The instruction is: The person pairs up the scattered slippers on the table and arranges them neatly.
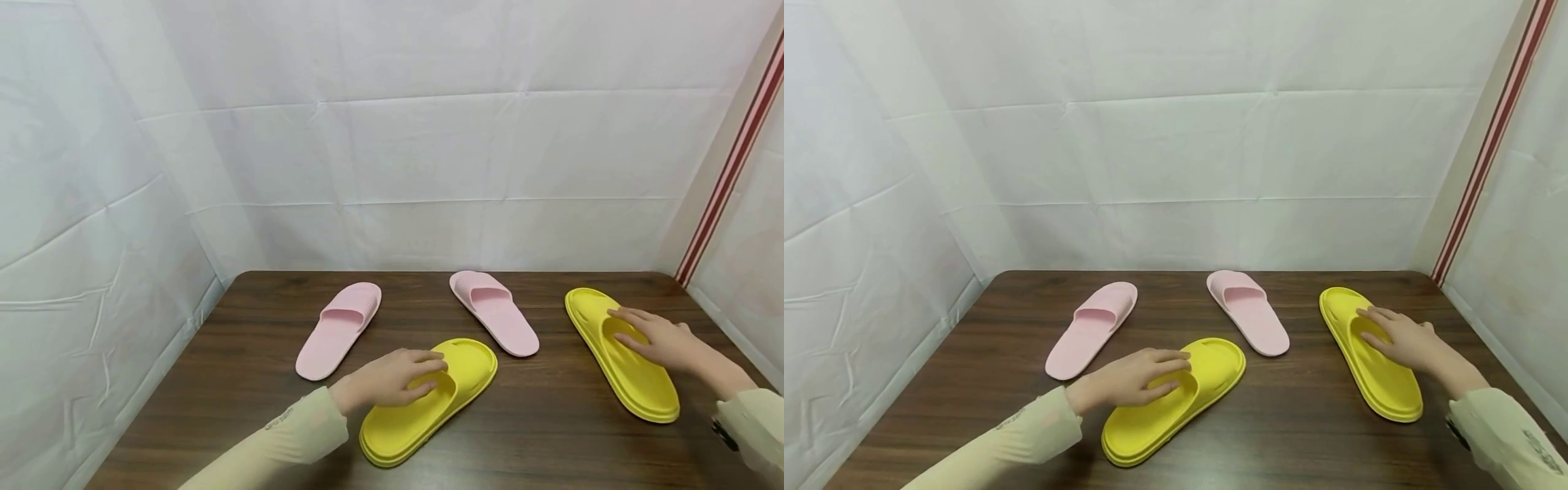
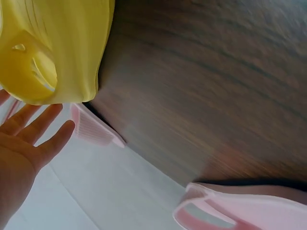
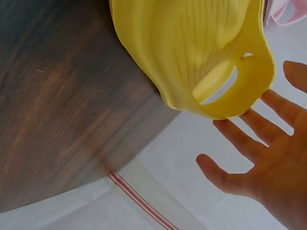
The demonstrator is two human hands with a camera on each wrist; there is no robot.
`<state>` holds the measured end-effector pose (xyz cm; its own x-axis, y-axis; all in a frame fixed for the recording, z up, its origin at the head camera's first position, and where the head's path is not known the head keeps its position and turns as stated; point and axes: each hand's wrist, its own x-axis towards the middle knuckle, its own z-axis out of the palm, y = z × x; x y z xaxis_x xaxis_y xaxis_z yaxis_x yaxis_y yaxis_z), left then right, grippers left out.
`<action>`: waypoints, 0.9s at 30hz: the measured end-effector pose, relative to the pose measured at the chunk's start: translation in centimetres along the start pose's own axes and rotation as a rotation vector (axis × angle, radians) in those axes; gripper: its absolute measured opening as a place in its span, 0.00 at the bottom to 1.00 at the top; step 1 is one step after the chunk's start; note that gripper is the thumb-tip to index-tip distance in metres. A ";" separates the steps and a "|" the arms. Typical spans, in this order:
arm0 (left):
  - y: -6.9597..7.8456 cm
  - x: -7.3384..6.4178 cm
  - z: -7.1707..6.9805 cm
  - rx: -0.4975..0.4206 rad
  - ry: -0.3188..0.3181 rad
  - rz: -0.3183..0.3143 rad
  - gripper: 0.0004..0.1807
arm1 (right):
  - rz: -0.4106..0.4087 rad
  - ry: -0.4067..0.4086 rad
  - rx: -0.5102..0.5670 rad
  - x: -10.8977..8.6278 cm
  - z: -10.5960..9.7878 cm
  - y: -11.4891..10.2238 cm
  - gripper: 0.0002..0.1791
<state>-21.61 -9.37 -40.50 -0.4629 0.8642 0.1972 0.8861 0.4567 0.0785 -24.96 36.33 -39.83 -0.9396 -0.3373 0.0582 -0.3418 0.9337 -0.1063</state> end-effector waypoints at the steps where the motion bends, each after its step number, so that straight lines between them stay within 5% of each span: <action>1: 0.2 0.1 0.0 0.006 -0.001 0.011 0.18 | 0.000 0.001 -0.003 -0.2 0.0 0.0 0.29; 14: 2.1 0.9 -0.2 0.030 -0.094 0.024 0.21 | -0.007 0.051 -0.027 -1.5 0.1 -0.7 0.30; 21: 1.8 -1.0 -0.4 0.051 -0.059 0.024 0.25 | -0.007 0.030 -0.051 -2.1 0.4 -0.7 0.35; 27: 1.5 -2.7 -0.1 0.043 -0.072 0.037 0.38 | -0.023 0.036 -0.049 -2.8 0.5 -0.4 0.41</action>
<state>-18.99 -11.04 -40.78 -0.4315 0.8929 0.1286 0.9017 0.4314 0.0306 -22.18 36.83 -40.48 -0.9301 -0.3547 0.0956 -0.3607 0.9310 -0.0559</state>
